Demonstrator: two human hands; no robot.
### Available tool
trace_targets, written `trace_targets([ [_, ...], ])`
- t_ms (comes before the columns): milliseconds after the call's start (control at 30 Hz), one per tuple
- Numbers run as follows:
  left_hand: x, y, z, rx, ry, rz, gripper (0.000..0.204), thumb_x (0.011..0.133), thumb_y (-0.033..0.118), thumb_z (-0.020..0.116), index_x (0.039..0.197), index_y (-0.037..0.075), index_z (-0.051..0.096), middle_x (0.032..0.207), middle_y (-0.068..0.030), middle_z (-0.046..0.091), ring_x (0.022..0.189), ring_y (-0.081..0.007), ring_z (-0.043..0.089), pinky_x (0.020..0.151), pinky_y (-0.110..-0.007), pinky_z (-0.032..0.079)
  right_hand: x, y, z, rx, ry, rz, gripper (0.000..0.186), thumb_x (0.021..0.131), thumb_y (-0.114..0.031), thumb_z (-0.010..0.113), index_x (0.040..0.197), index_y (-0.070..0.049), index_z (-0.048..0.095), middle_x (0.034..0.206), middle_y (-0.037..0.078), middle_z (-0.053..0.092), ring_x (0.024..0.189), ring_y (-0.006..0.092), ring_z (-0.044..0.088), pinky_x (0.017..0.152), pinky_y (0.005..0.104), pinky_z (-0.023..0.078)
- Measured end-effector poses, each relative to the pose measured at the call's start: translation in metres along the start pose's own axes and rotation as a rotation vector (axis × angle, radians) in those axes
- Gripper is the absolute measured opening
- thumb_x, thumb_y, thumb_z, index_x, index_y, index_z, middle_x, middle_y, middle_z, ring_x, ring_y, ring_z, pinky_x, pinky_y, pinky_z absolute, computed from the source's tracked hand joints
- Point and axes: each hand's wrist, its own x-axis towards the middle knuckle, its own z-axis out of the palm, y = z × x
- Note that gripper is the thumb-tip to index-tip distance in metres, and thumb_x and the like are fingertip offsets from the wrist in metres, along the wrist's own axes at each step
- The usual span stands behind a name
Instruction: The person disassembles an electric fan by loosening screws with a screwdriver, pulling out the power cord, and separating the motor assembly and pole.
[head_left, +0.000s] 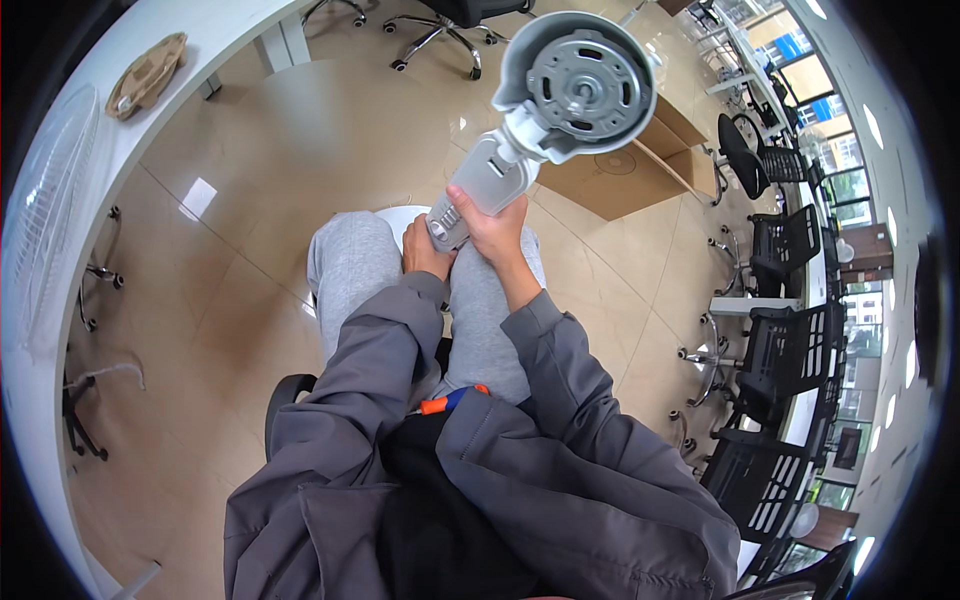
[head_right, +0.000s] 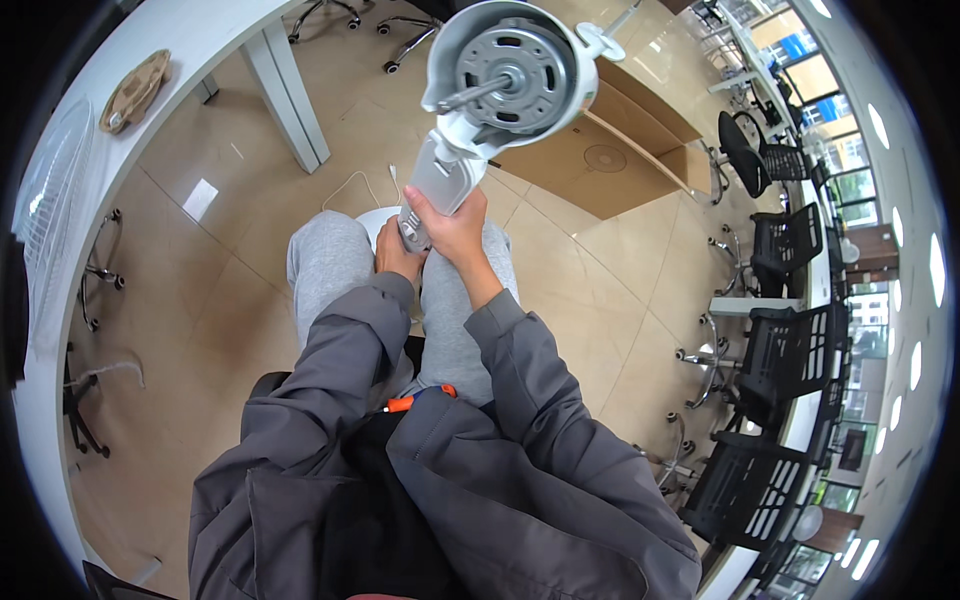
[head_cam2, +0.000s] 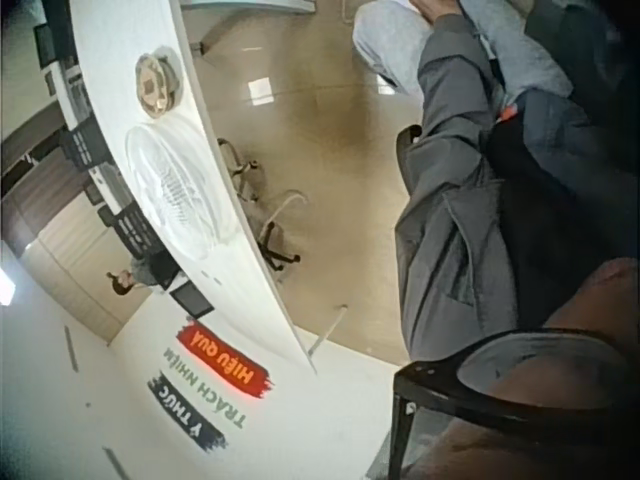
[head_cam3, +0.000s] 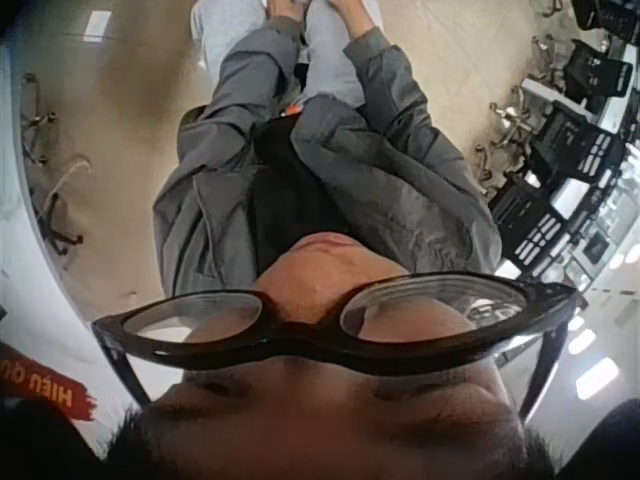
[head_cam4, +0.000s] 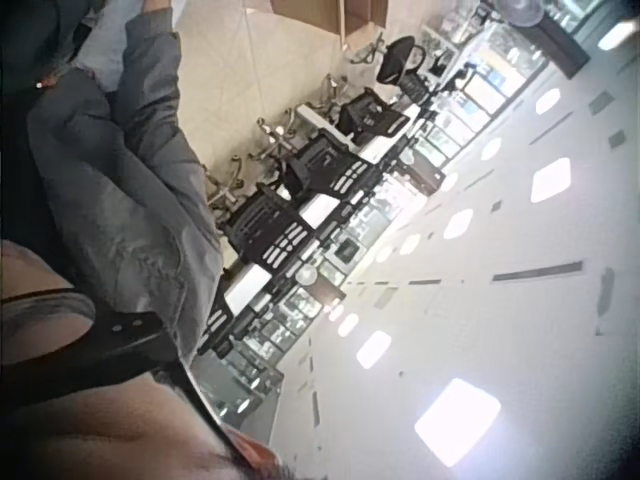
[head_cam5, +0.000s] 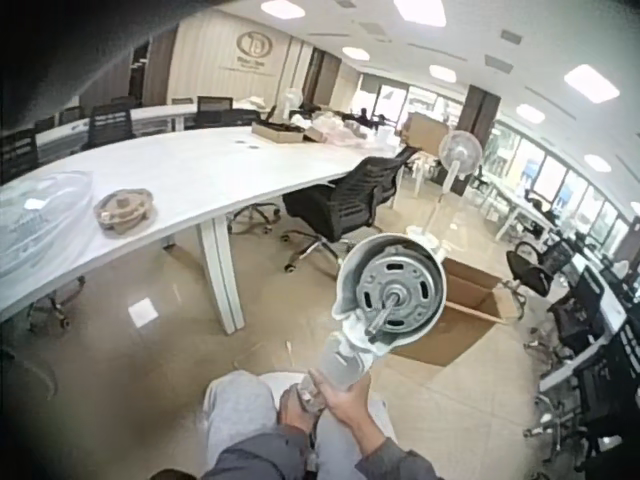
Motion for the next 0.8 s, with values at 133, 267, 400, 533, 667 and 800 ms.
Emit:
trace_targets([
  [133,-0.002,0.007,-0.002,-0.052,0.149,0.119,0.075,0.056,0.003,0.088,0.124,0.001,0.054,0.111,-0.0209,0.06,0.108,-0.0429,0.056,0.094,-0.049,0.047,0.007,-0.008,0.003,0.015,0.097,-0.201,0.035,0.08,-0.014,0.085,0.105,0.001,0.066,0.09,0.007,0.071,0.081,0.0163,0.067,0.075,0.0315,0.054],
  [267,0.004,0.05,-0.017,-0.178,0.198,0.204,0.072,0.057,0.006,0.09,0.122,0.001,0.059,0.109,-0.0169,0.065,0.103,-0.038,0.061,0.091,-0.044,0.05,0.036,-0.044,-0.022,0.025,0.102,-0.256,0.031,0.082,-0.01,0.083,0.105,0.002,0.066,0.09,0.006,0.07,0.079,0.0154,0.066,0.074,0.0303,0.054],
  [400,0.004,0.057,-0.028,-0.487,0.136,0.098,0.061,0.062,0.01,0.089,0.118,0.005,0.064,0.105,-0.0143,0.069,0.099,-0.0325,0.067,0.091,-0.038,0.052,0.057,-0.089,-0.032,0.017,0.064,-0.332,0.033,0.082,-0.007,0.083,0.108,0.003,0.065,0.092,0.008,0.07,0.079,0.0165,0.067,0.075,0.0306,0.054],
  [533,0.004,0.026,-0.003,-0.296,0.117,0.127,0.03,0.074,0.011,0.082,0.1,0.004,0.069,0.106,-0.0129,0.069,0.102,-0.0356,0.064,0.093,-0.041,0.051,0.071,-0.137,-0.038,0.194,0.082,-0.328,0.041,0.082,0.0,0.076,0.118,0.007,0.057,0.094,0.019,0.069,0.082,0.0296,0.071,0.08,0.0416,0.06],
  [667,0.0,0.023,0.011,-0.284,0.008,-0.057,0.026,0.08,0.008,0.077,0.103,0.003,0.067,0.107,-0.0164,0.068,0.103,-0.0378,0.064,0.09,-0.043,0.051,0.085,-0.167,-0.05,0.292,0.068,-0.33,0.041,0.083,0.003,0.072,0.119,0.009,0.055,0.098,0.023,0.066,0.083,0.0329,0.071,0.08,0.0447,0.062],
  [800,-0.011,0.029,0.017,-0.294,0.167,-0.058,0.027,0.083,0.0,0.072,0.109,0.001,0.065,0.108,-0.0183,0.068,0.102,-0.0393,0.064,0.088,-0.043,0.051,0.087,-0.178,-0.046,0.243,0.052,-0.296,0.04,0.084,0.0,0.07,0.119,0.01,0.054,0.098,0.025,0.066,0.084,0.0356,0.071,0.082,0.0479,0.062],
])
